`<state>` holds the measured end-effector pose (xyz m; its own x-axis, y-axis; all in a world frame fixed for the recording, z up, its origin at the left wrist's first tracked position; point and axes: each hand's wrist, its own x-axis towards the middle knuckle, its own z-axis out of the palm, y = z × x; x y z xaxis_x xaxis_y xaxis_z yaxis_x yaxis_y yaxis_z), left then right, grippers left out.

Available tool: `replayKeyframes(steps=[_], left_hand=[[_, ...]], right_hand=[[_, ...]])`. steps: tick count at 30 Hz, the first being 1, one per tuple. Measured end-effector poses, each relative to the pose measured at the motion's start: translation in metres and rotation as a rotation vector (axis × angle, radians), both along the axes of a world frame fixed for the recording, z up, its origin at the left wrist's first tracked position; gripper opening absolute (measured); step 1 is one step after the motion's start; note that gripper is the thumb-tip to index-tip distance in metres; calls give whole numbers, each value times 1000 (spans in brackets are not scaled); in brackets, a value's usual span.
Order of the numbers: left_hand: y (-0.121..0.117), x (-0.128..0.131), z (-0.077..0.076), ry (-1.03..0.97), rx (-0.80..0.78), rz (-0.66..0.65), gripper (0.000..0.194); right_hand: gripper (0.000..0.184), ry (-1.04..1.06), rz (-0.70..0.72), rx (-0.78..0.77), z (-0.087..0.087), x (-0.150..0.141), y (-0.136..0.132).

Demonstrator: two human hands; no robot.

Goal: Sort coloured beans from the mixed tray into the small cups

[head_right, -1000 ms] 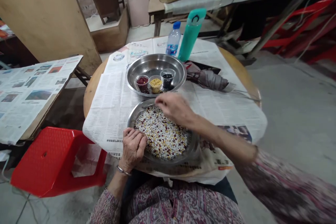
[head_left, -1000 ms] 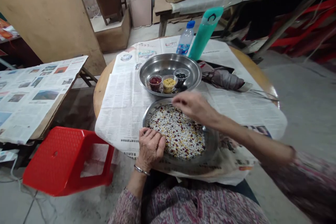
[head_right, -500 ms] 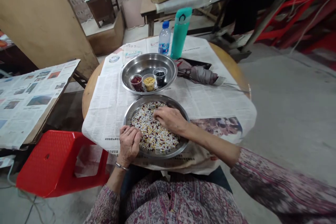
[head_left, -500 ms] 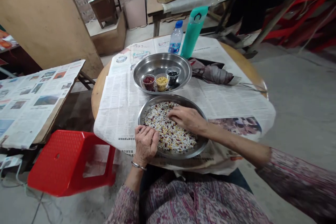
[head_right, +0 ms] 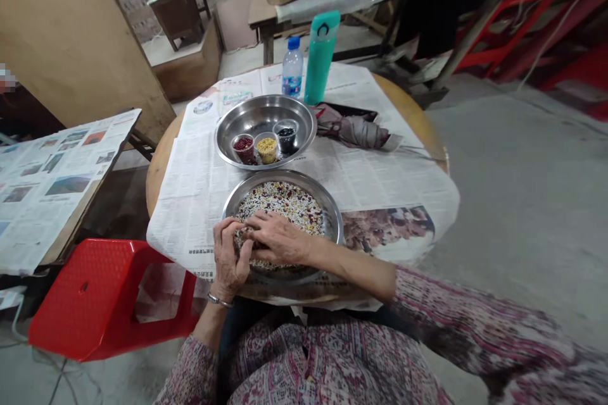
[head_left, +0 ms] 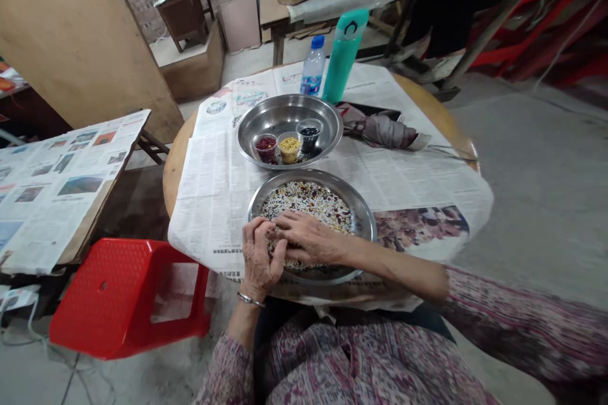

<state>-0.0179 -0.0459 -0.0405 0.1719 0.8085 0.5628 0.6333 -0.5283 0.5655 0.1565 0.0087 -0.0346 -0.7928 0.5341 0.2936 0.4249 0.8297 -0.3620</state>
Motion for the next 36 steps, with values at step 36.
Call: replayKeyframes(steps=[36], left_hand=[[2, 1, 4, 59, -10, 1, 14]], right_hand=[[23, -60, -318, -90, 4, 74, -13]])
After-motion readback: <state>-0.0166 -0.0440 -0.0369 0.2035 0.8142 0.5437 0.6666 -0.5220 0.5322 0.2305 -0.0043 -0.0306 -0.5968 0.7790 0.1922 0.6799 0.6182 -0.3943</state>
